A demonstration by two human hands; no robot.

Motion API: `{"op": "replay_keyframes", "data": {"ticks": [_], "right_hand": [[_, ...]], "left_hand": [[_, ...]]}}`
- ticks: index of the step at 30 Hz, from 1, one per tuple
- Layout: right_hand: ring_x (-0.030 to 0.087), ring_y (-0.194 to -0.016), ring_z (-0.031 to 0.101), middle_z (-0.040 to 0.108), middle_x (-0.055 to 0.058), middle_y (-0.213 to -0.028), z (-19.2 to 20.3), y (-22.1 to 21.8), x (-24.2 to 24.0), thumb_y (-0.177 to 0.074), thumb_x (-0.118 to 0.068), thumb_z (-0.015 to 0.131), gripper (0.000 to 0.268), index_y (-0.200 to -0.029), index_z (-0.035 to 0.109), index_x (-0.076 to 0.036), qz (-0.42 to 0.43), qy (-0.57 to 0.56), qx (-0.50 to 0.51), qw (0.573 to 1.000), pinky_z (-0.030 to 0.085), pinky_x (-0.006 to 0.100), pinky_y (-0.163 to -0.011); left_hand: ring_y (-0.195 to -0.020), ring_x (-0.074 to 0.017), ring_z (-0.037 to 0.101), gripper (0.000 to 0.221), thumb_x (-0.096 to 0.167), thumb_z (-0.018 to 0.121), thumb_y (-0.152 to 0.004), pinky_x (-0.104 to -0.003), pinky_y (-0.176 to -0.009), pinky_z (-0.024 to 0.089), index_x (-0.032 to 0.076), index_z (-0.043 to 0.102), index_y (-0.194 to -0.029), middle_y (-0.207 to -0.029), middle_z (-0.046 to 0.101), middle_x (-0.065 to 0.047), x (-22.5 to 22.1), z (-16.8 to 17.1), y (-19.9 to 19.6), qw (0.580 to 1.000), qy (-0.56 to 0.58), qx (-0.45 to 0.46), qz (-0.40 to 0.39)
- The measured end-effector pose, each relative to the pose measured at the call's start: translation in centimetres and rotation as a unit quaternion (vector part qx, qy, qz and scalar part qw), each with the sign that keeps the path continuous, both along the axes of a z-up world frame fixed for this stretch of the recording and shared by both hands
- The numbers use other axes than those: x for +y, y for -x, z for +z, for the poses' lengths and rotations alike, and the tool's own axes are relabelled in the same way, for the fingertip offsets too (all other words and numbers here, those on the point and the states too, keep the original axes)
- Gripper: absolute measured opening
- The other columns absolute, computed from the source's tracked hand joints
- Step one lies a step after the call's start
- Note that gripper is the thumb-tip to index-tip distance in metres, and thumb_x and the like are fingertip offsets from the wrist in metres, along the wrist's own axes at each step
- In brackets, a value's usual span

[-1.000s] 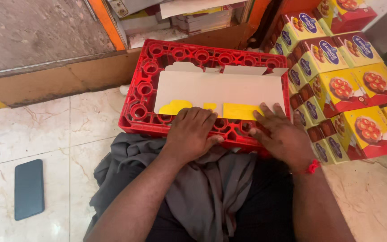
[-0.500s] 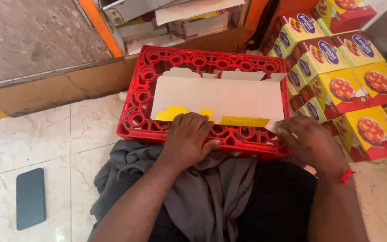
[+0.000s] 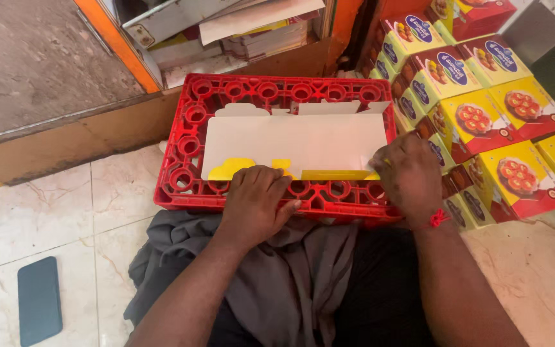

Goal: The person folds two cardboard food boxes by hand. Using a red plastic crate as a workspace, the person folds along the pre-scored lines of flat cardboard sheets, tucks the flaps into slots, and stacks the completed boxes on top of others.

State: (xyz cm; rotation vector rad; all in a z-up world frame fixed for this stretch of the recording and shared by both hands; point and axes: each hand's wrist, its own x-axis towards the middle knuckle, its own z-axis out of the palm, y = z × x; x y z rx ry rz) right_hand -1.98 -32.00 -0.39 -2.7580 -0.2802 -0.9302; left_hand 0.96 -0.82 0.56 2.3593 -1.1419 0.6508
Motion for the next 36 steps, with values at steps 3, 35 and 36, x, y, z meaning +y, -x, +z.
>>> {"op": "replay_keyframes", "data": {"ticks": [3, 35, 36], "right_hand": [[0.032, -0.098, 0.063, 0.067, 0.008, -0.100, 1.0, 1.2, 0.1, -0.091, -0.020, 0.079, 0.012, -0.094, 0.074, -0.010, -0.011, -0.011, 0.083, 0.996, 0.052, 0.047, -0.087], [0.033, -0.096, 0.065, 0.067, 0.014, -0.107, 0.8, 3.7, 3.1, -0.091, -0.019, 0.083, 0.028, -0.108, 0.067, -0.004, 0.028, -0.101, -0.031, 0.994, 0.053, 0.046, -0.086], [0.034, -0.097, 0.064, 0.067, 0.015, -0.108, 1.1, 3.9, 3.6, -0.092, -0.017, 0.083, 0.028, -0.110, 0.066, -0.004, 0.019, -0.089, -0.049, 0.995, 0.053, 0.045, -0.086]], "left_hand": [[-0.112, -0.0299, 0.059, 0.046, 0.038, 0.077, -0.086, -0.048, -0.099, 0.044, 0.005, 0.068, -0.117, -0.115, 0.063, -0.008, 0.0, -0.1, 0.0, 1.000, 0.004, 0.016, 0.002], [-0.113, -0.0361, 0.060, 0.041, 0.039, 0.071, -0.098, -0.048, -0.096, 0.049, 0.005, 0.061, -0.119, -0.124, 0.061, -0.014, 3.9, -1.4, -1.8, 0.975, 0.172, 0.002, 0.142], [-0.113, -0.0364, 0.060, 0.040, 0.038, 0.071, -0.099, -0.048, -0.095, 0.049, 0.005, 0.060, -0.120, -0.124, 0.061, -0.015, 4.3, -1.6, -2.1, 0.969, 0.185, -0.007, 0.166]]}}
